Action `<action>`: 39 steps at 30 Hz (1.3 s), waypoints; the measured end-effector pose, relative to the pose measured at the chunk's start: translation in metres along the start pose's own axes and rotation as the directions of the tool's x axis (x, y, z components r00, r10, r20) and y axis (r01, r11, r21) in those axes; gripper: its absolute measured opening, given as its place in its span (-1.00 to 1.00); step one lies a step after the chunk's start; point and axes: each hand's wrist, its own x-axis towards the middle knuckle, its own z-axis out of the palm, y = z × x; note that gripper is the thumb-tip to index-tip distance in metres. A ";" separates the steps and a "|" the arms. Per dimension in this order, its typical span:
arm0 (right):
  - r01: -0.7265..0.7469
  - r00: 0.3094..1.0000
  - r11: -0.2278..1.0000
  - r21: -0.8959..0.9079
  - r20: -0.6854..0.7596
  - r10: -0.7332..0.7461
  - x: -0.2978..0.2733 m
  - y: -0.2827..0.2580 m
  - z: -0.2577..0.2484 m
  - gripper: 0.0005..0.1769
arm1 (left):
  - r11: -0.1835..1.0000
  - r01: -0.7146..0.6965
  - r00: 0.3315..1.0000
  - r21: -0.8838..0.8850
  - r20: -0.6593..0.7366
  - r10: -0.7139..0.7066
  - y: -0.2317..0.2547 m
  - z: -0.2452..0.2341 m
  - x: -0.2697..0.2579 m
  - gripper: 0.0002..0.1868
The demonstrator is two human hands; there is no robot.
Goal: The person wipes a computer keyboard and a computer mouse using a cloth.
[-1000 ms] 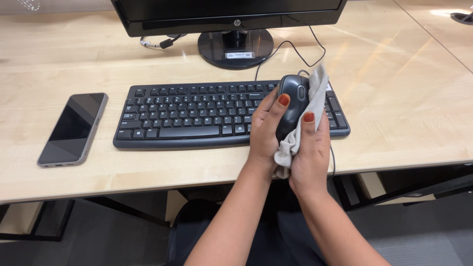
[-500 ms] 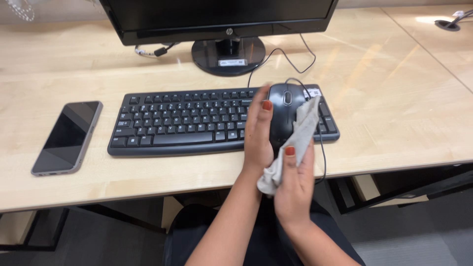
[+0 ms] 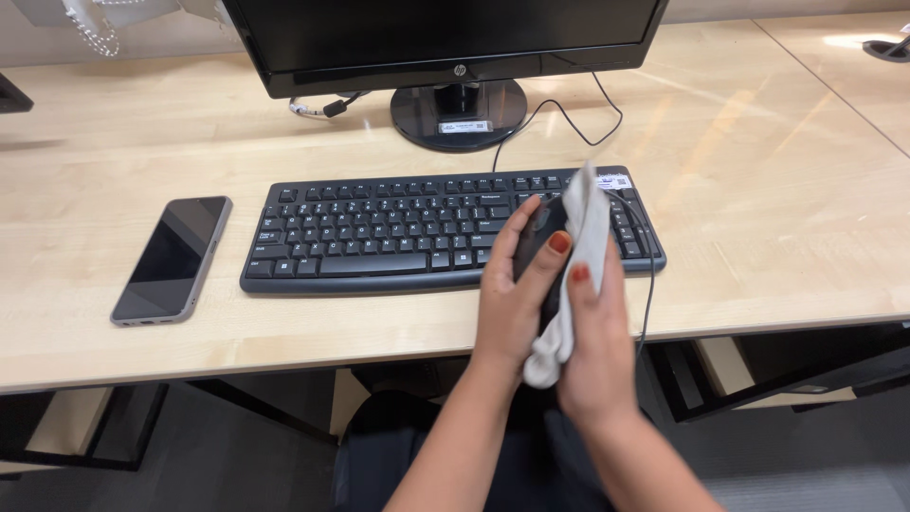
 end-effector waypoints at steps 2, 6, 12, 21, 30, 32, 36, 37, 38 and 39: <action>-0.130 0.990 0.987 0.095 -0.039 0.134 0.017 0.000 -0.013 -0.17 | 0.991 0.078 0.995 0.106 -0.065 -0.072 -0.001 0.006 0.000 -0.32; -0.212 0.976 0.958 0.191 -0.013 0.219 0.056 0.008 -0.051 -0.35 | 0.781 -0.213 0.974 0.587 0.188 0.124 -0.006 0.013 0.033 -0.31; -0.247 0.910 0.966 0.077 -0.324 0.258 0.110 0.010 -0.142 -0.56 | 0.026 -0.281 0.955 0.959 0.282 -0.090 0.033 -0.025 0.096 -0.18; -0.462 0.827 0.832 -0.307 -0.487 0.280 0.157 0.053 -0.245 -0.52 | -0.191 -0.190 0.904 0.963 0.096 -0.416 0.059 -0.078 0.094 0.62; -0.523 0.848 0.495 -0.694 -0.483 0.218 0.157 0.032 -0.230 -0.36 | -0.177 -0.312 0.890 0.933 0.221 -0.399 0.053 -0.070 0.077 0.67; -0.570 0.821 0.430 -0.700 -0.495 0.283 0.153 0.023 -0.219 -0.34 | -0.207 -0.313 0.900 0.927 0.221 -0.375 0.050 -0.065 0.070 0.62; -0.640 0.766 0.421 -0.643 -0.495 0.409 0.138 0.014 -0.190 -0.34 | -0.317 -0.321 0.932 0.892 0.237 -0.274 0.045 -0.055 0.057 0.47; -0.618 0.783 0.387 -0.684 -0.489 0.386 0.137 0.012 -0.183 -0.35 | -0.351 -0.317 0.940 0.881 0.242 -0.242 0.043 -0.052 0.054 0.44; -0.595 0.798 0.352 -0.723 -0.480 0.363 0.137 0.009 -0.177 -0.36 | -0.357 -0.314 0.945 0.880 0.255 -0.204 0.039 -0.049 0.051 0.40; -0.582 0.804 0.299 -0.756 -0.478 0.354 0.137 0.005 -0.173 -0.35 | -0.364 -0.312 0.949 0.878 0.269 -0.165 0.035 -0.045 0.047 0.37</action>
